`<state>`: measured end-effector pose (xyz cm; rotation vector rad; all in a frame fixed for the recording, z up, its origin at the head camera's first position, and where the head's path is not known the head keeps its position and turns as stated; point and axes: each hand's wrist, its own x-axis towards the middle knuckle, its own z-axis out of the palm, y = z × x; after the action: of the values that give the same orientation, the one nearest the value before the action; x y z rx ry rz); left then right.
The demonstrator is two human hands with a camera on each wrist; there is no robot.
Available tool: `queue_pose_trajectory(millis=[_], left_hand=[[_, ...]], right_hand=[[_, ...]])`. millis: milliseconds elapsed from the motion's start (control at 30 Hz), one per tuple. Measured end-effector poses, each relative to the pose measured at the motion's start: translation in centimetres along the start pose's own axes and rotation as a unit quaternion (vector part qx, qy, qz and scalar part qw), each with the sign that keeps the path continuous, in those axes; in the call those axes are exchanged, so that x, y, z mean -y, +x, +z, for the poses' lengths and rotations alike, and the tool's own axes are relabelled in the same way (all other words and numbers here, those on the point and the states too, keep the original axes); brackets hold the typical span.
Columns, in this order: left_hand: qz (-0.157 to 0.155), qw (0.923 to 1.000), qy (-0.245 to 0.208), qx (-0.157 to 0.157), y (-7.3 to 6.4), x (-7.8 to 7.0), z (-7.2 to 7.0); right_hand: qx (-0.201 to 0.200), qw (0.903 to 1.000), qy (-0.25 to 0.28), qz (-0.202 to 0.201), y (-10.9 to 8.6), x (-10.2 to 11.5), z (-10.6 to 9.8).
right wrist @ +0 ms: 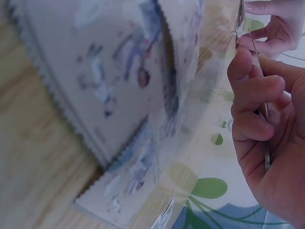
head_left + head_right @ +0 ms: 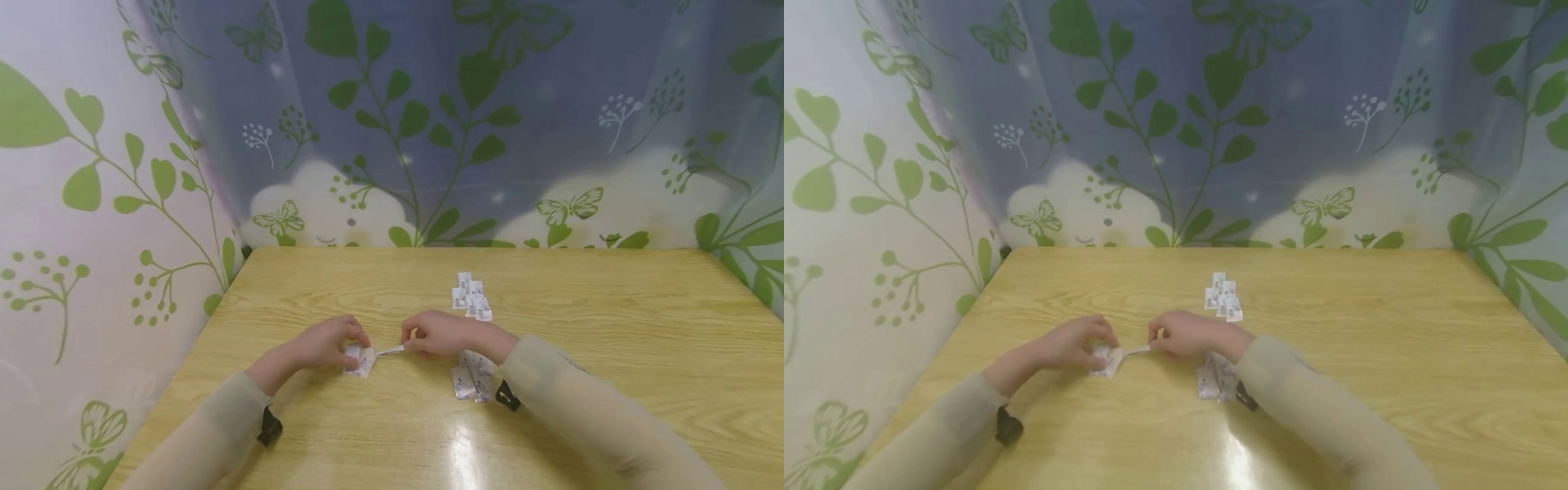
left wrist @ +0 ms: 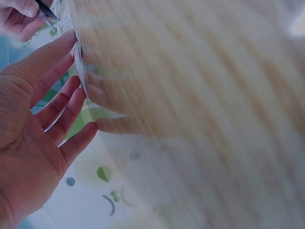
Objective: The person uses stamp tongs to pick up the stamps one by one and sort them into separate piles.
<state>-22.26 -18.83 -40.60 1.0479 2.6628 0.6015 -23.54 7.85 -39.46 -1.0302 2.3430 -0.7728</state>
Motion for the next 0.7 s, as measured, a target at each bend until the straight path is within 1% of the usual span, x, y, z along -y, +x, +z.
queue_pose_trajectory(millis=[200,300,367,467,567,700], left_hand=[[0.003,1.0,-0.003,0.004,-0.02,-0.13,-0.2],[0.005,1.0,-0.003,0.006,-0.06,-0.2,-0.3],[0.006,0.9999,-0.005,0.007,-0.08,-0.26,-0.35],[0.004,0.9999,-0.009,0.008,-0.09,-0.29,-0.36],[0.003,0.9999,-0.012,0.01,-0.06,-0.24,-0.28],[0.001,0.9999,-0.013,0.01,0.01,-0.16,-0.22]], right_hand=[[0.008,0.9999,0.013,0.002,0.08,0.16,0.1],[0.012,0.9999,0.011,0.0,0.17,0.25,0.35],[0.007,1.0,-0.001,-0.005,0.29,0.33,0.52],[-0.012,0.9993,-0.032,-0.017,0.47,0.48,0.68],[-0.025,0.9979,-0.058,-0.018,0.54,0.67,0.73],[-0.026,0.9973,-0.067,-0.01,0.53,0.81,0.7]])
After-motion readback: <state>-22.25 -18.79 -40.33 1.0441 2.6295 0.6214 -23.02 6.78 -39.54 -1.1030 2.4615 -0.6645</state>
